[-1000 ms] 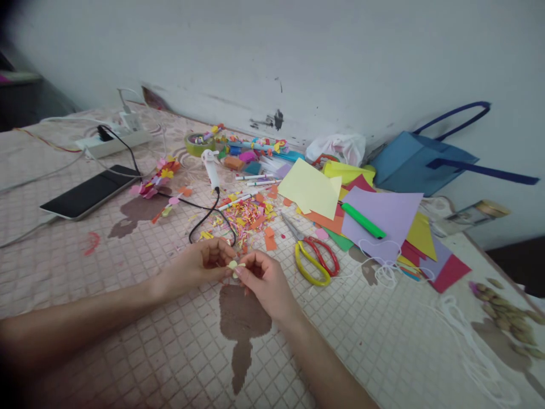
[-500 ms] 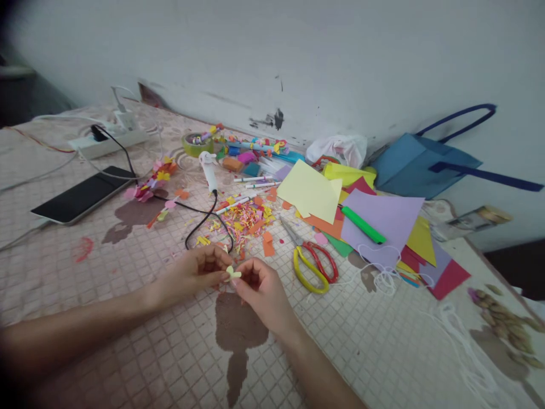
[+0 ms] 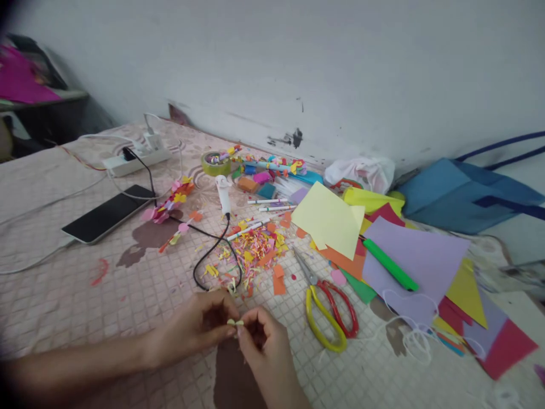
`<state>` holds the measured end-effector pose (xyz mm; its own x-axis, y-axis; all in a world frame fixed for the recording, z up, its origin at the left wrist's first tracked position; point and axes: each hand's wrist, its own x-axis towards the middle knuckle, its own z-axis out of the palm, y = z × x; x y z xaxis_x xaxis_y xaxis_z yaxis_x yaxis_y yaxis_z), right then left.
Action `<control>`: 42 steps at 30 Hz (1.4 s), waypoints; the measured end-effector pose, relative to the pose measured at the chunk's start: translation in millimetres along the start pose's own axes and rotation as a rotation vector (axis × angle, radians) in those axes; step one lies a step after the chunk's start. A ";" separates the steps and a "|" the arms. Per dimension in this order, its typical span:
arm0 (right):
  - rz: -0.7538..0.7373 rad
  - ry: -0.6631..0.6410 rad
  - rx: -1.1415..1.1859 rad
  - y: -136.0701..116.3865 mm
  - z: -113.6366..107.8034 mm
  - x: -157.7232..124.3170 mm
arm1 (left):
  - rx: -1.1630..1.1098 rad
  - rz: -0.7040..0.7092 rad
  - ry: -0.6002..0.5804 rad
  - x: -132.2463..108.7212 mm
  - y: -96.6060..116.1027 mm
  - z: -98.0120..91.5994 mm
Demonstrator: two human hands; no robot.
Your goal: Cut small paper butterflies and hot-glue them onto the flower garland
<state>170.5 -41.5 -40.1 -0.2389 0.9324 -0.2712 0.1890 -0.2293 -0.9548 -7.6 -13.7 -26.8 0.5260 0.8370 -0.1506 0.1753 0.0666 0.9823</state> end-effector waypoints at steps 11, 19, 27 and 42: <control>0.077 -0.022 0.009 5.1 -5.6 0.6 | -0.170 -0.113 -0.058 1.6 -4.9 -4.2; 0.084 0.022 0.091 2.4 -11.1 3.9 | -0.267 -0.092 0.027 4.2 0.6 -12.1; 0.018 0.039 0.187 -21.1 13.1 8.4 | -0.315 -0.132 0.093 5.0 19.6 -46.8; -0.044 -0.093 -0.095 -41.6 79.0 38.2 | -0.089 -0.092 0.185 -34.8 6.7 -139.2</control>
<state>78.2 -18.5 -20.4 -0.3358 0.9100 -0.2433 0.2648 -0.1567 -0.9515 -140.6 33.2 0.6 0.3485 0.9100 -0.2248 0.1370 0.1878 0.9726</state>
